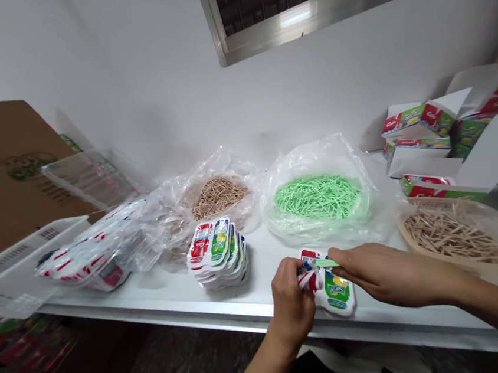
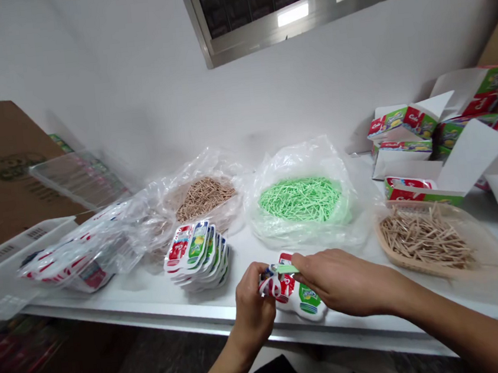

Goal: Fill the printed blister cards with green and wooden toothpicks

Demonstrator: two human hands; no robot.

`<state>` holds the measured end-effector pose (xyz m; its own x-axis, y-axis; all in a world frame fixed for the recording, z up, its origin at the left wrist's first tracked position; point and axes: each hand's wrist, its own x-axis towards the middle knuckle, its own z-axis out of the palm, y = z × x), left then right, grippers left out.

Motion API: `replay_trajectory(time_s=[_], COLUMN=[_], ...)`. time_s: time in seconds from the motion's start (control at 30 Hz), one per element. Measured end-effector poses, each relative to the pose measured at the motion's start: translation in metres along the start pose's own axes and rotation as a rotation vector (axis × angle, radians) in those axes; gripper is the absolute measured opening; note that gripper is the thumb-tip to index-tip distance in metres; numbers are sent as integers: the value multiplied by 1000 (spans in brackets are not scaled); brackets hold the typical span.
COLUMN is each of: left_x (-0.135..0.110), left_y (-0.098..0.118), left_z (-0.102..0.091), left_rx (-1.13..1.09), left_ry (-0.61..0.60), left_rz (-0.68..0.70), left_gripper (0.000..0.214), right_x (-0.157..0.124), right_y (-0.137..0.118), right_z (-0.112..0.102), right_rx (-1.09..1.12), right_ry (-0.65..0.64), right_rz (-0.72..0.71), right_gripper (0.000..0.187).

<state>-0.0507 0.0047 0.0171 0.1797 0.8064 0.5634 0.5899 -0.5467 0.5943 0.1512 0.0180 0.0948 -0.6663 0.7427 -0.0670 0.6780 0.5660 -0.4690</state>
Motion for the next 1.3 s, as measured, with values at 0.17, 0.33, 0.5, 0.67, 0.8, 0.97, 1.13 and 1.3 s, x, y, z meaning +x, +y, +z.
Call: replay_trajectory(time_s=[0.17,0.33,0.5,0.67,0.8,0.97,1.13,1.3], left_x=[1,-2,-7,-8,-8,-8,-7,-4], left_y=[-1,-1,-1,1,-4,-17,-20,-5], left_z=[-2,-3,-7,-8,-6,-5,-5,-3], left_rx=[76,121,25,-36,2,36,81,220], left_ry=[38,5,-25,-45,-29,-25,-68,-303], left_rz=[231,222,-71,-180,-67,192,225,154], left_gripper=[42,45,33,27,30,35,42,58], right_x=[4,9,5,4,6,13,19,22], right_y=[2,3,2,1,5,9,9,4], right_z=[1,4,10,18,16,-2,-3,13], right_rx=[-66,-224,-125,-151,-202,-52,-110,-269], right_ry=[-94,-92,16,52,52,-125,-249,-88], right_rz=[10,20,-2,-8,-4,-50,-9,22], right_gripper=[18,13,14,24,24,16,22,42])
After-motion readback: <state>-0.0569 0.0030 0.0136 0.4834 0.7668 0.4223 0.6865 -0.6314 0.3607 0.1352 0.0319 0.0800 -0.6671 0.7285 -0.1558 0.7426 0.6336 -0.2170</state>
